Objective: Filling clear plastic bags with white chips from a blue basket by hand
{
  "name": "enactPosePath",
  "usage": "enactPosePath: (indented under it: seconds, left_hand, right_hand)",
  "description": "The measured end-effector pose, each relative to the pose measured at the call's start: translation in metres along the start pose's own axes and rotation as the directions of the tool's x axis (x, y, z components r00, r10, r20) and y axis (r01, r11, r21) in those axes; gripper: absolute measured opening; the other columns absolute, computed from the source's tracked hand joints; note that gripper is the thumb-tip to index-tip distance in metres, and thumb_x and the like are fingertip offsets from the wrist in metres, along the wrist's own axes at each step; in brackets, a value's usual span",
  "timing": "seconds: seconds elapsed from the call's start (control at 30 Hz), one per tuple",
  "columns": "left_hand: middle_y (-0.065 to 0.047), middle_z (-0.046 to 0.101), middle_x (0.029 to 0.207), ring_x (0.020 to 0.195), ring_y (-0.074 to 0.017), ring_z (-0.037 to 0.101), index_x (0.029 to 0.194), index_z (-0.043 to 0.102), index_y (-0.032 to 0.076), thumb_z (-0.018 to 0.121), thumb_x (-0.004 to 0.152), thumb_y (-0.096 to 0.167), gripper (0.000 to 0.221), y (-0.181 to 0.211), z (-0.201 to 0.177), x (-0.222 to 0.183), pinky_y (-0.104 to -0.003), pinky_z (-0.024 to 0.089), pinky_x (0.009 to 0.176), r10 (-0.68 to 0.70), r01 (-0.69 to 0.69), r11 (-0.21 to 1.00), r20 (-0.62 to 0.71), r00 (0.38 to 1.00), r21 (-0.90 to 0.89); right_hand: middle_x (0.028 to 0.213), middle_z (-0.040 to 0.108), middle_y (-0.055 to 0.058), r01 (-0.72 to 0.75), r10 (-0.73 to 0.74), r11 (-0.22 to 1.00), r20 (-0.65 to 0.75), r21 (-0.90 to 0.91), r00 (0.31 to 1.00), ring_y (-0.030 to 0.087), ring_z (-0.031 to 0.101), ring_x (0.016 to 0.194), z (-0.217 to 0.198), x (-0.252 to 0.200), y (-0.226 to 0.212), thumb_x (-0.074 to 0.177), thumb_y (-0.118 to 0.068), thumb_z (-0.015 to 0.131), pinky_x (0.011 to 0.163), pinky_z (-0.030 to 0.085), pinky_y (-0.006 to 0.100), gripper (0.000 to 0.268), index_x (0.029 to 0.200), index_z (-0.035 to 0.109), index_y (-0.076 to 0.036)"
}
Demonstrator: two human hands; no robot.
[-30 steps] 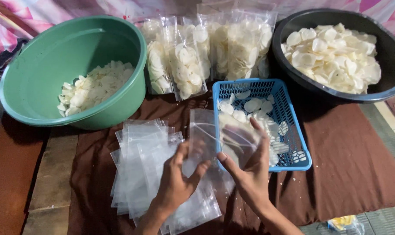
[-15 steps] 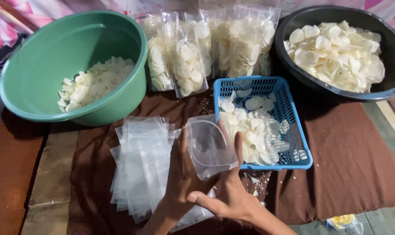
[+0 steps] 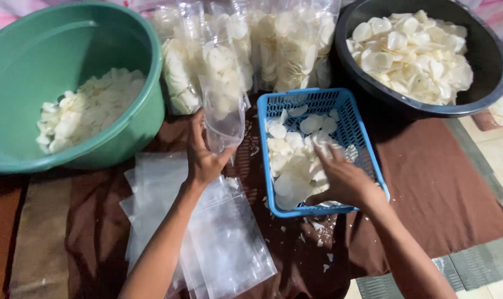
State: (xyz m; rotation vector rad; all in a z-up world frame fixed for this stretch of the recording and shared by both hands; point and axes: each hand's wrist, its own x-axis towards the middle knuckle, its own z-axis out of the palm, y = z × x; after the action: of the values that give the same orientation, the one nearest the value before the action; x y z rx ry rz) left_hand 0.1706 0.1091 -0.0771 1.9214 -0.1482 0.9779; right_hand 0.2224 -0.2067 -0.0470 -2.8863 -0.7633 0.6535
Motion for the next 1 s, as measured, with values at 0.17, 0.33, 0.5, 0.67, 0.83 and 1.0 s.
enactPosePath:
  seconds: [0.17,0.33,0.5,0.67,0.83,1.0]
  left_hand:
    - [-0.019,0.057,0.129,0.120,-0.0387,0.058,0.150,0.049,0.003,0.090,0.072,0.030,0.093,-0.026,0.012,-0.016,-0.053,0.043,0.105,0.056,-0.057,0.996,0.020,0.998,0.075]
    - [-0.022,0.054,0.133,0.125,-0.0410,0.056,0.154,0.044,0.003,0.090,0.073,0.021,0.095,-0.034,0.013,-0.025,-0.051,0.047,0.105,-0.025,0.025,1.000,0.045,0.999,0.004]
    - [-0.019,0.056,0.126,0.126,-0.0381,0.058,0.141,0.052,0.000,0.091,0.067,0.013,0.085,-0.042,0.010,-0.030,-0.046,0.048,0.108,-0.160,0.167,0.982,0.088,0.983,-0.088]
    - [-0.020,0.054,0.129,0.126,-0.0382,0.056,0.145,0.048,0.003,0.090,0.068,0.015,0.088,-0.041,0.010,-0.026,-0.052,0.047,0.107,-0.171,0.182,0.980,0.126,0.977,-0.080]
    - [-0.021,0.052,0.131,0.128,-0.0385,0.054,0.149,0.042,0.002,0.095,0.068,0.029,0.100,-0.039,0.017,-0.024,-0.053,0.044,0.107,-0.186,0.197,0.978,0.152,0.971,-0.066]
    - [-0.023,0.050,0.133,0.126,-0.0411,0.052,0.152,0.041,0.000,0.094,0.063,0.019,0.106,-0.032,0.021,-0.027,-0.055,0.041,0.110,-0.112,0.112,0.994,0.161,0.981,0.008]
  right_hand:
    - [0.148,0.037,0.020,0.012,-0.070,0.950,-0.177,-0.312,0.982,0.049,0.059,0.117,0.039,0.068,0.010,0.045,-0.055,0.101,0.078,0.065,0.052,0.142,0.161,0.025,-0.023]
    - [0.093,0.070,0.005,-0.058,-0.082,0.936,-0.375,-0.348,0.924,0.034,0.076,0.076,0.032,0.147,0.055,0.078,-0.031,0.075,0.062,0.062,0.046,0.043,0.120,0.065,-0.023]
    - [0.097,0.078,0.012,-0.146,0.093,0.971,-0.265,-0.190,0.960,0.039,0.077,0.090,-0.061,0.141,0.025,0.090,-0.044,0.058,0.081,0.061,0.051,0.032,0.115,0.074,-0.035]
    - [0.096,0.078,0.015,-0.099,0.085,0.994,-0.299,-0.033,0.951,0.042,0.076,0.088,-0.064,0.149,0.005,0.088,-0.038,0.064,0.080,0.061,0.056,0.031,0.113,0.077,-0.025]
    - [0.108,0.077,0.021,0.103,-0.087,0.990,-0.162,0.096,0.983,0.045,0.074,0.097,-0.058,0.135,-0.023,0.093,-0.033,0.069,0.088,0.060,0.056,0.035,0.122,0.075,-0.015]
    - [0.118,0.071,0.019,0.287,-0.287,0.958,-0.079,-0.008,0.955,0.047,0.070,0.104,-0.044,0.139,-0.027,0.089,-0.028,0.073,0.087,0.058,0.059,0.035,0.119,0.072,-0.012]
